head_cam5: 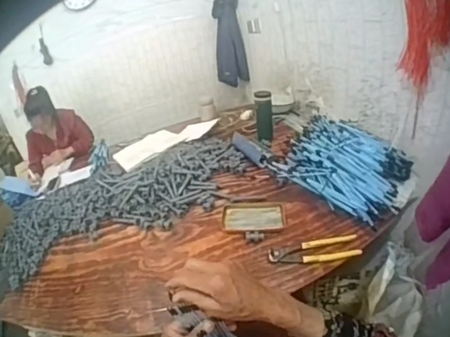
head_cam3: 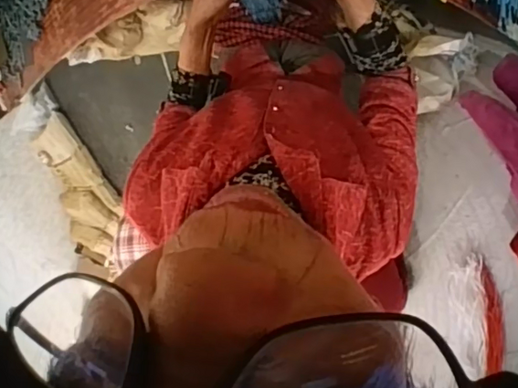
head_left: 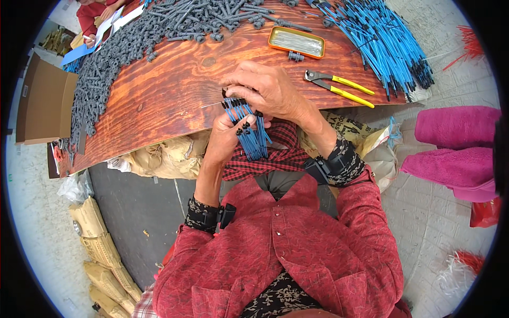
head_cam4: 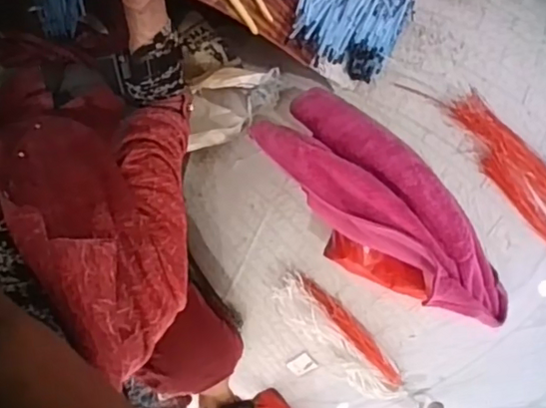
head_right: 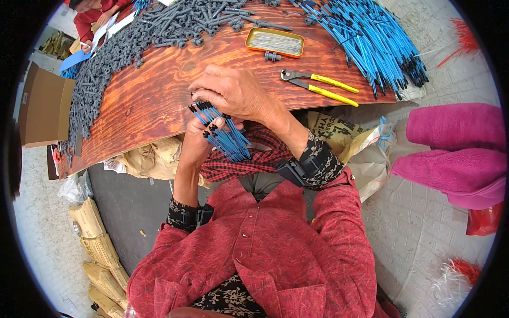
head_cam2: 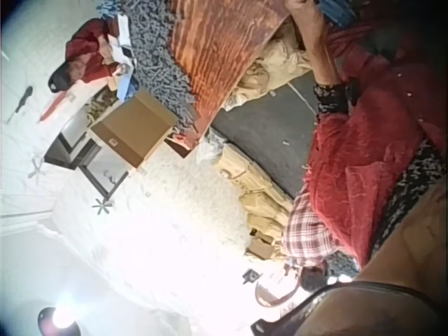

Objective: Assembling blue ribbon cables into a plastic guide or connector.

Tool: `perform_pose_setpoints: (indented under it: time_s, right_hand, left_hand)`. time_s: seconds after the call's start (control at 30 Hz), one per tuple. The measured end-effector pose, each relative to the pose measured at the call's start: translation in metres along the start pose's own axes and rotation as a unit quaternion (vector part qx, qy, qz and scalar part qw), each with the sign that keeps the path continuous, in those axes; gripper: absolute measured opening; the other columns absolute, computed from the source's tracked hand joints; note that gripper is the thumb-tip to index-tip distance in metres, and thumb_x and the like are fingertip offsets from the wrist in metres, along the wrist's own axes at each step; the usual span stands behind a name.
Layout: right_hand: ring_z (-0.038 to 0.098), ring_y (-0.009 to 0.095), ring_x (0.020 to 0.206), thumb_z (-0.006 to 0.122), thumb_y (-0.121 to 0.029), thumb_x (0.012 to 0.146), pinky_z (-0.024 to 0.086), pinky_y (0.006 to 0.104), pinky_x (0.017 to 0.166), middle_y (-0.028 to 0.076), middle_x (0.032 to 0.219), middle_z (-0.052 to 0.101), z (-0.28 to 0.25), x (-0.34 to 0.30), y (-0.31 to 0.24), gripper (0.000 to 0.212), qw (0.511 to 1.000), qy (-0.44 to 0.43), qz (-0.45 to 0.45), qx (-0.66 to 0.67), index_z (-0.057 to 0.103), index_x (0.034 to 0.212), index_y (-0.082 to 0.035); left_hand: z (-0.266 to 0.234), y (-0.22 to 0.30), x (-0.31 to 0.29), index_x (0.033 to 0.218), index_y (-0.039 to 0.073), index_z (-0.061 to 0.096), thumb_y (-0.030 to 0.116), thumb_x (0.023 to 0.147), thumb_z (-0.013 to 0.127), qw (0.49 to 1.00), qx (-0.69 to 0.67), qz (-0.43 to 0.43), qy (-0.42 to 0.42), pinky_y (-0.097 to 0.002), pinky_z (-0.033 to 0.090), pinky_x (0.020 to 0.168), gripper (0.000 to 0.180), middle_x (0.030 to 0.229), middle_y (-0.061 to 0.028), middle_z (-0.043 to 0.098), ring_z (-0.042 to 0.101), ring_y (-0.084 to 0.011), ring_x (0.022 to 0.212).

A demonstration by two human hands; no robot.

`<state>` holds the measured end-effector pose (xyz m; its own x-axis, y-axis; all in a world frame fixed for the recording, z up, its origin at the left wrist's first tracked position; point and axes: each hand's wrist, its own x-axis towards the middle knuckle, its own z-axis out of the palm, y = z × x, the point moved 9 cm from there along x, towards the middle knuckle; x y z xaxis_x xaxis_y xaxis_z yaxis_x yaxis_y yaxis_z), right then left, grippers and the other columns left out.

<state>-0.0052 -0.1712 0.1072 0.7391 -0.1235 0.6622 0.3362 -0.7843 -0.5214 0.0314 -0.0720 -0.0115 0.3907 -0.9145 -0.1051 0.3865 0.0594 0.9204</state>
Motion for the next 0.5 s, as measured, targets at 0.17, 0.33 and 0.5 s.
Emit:
perform_pose_setpoints:
  time_s: [0.17,0.33,0.5]
  right_hand:
    - [0.068,0.025,0.081,0.067,-0.02,0.09,0.053,0.0355,0.068,0.01,0.092,0.067,-0.023,-0.019,0.009,0.021,0.998,0.014,0.039,0.038,0.072,0.105,-0.007]
    - [0.068,0.025,0.077,0.069,-0.015,0.089,0.052,0.0348,0.066,0.011,0.087,0.066,-0.033,-0.041,0.026,0.017,0.989,0.025,0.129,0.064,0.073,0.102,-0.005]
    - [0.067,0.025,0.071,0.072,-0.015,0.088,0.051,0.0348,0.062,0.012,0.078,0.065,-0.025,-0.033,0.018,0.013,0.985,0.07,0.153,0.049,0.074,0.088,-0.002]
  left_hand:
    - [0.0,0.001,-0.002,0.121,-0.001,0.063,0.017,0.097,0.067,1.0,-0.022,-0.007,0.012,-0.0452,0.065,0.079,0.03,0.107,-0.0208,0.072,0.074,-0.0327,0.097]
    - [-0.001,-0.002,0.0,0.125,-0.001,0.062,0.016,0.097,0.066,0.999,-0.036,-0.009,0.005,-0.047,0.065,0.08,0.033,0.111,-0.0246,0.071,0.073,-0.0346,0.099]
    - [0.0,-0.001,-0.001,0.126,0.0,0.061,0.016,0.097,0.067,1.0,-0.027,0.0,-0.003,-0.0475,0.064,0.081,0.033,0.112,-0.0252,0.071,0.073,-0.0345,0.099]
